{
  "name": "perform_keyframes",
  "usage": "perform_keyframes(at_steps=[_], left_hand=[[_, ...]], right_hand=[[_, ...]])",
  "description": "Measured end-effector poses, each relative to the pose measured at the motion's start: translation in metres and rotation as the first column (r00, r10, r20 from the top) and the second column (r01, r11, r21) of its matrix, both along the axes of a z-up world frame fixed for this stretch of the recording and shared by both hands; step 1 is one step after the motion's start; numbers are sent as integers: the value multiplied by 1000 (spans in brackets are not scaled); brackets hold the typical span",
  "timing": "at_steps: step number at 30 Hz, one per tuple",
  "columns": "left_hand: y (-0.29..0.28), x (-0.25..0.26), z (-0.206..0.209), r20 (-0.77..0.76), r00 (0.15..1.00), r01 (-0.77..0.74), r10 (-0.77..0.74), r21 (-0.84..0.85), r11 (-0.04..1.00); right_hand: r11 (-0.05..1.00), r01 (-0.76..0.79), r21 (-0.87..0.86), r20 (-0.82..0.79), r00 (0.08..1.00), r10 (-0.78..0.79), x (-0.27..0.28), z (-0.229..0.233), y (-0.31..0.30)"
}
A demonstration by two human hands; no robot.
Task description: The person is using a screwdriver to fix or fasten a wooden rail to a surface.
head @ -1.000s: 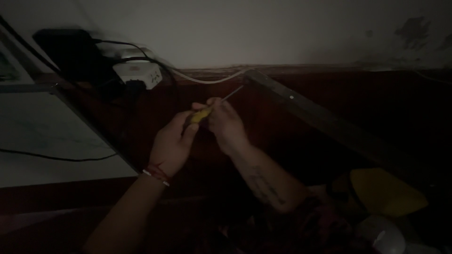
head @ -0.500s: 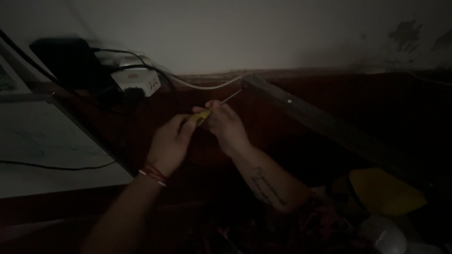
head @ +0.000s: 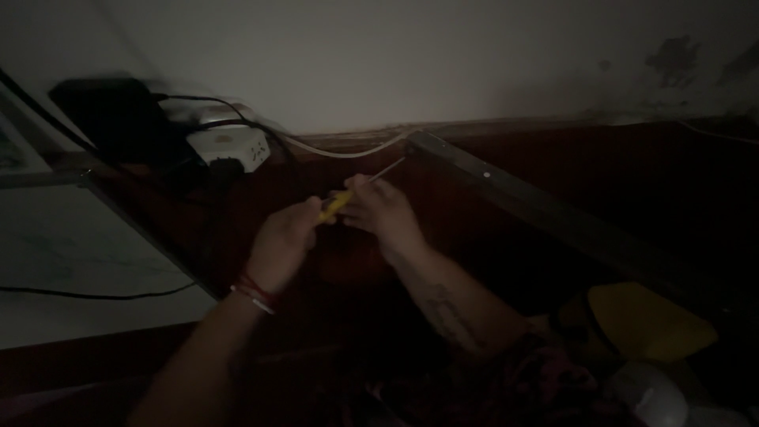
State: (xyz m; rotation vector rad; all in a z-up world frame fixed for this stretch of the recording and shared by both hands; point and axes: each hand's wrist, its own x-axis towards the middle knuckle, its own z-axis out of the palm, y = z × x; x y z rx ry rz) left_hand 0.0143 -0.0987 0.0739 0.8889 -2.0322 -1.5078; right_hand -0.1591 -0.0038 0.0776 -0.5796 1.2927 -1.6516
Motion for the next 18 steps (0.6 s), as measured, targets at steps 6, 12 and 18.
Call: perform_keyframes(at_steps=[6,12,18], left_hand=[[44,1,70,204,975,-4,92,-395,919],[48,5,54,28,998,-5,53,-849,528],[62,2,50,92,992,28,87,-830,557]], right_hand=[[999,-30,-28,14,999,30,-1,15,11],[988,-80,-134,108,990,95,-11,6,14],[983,-90,-159,118,987,109,-14,-3,16]])
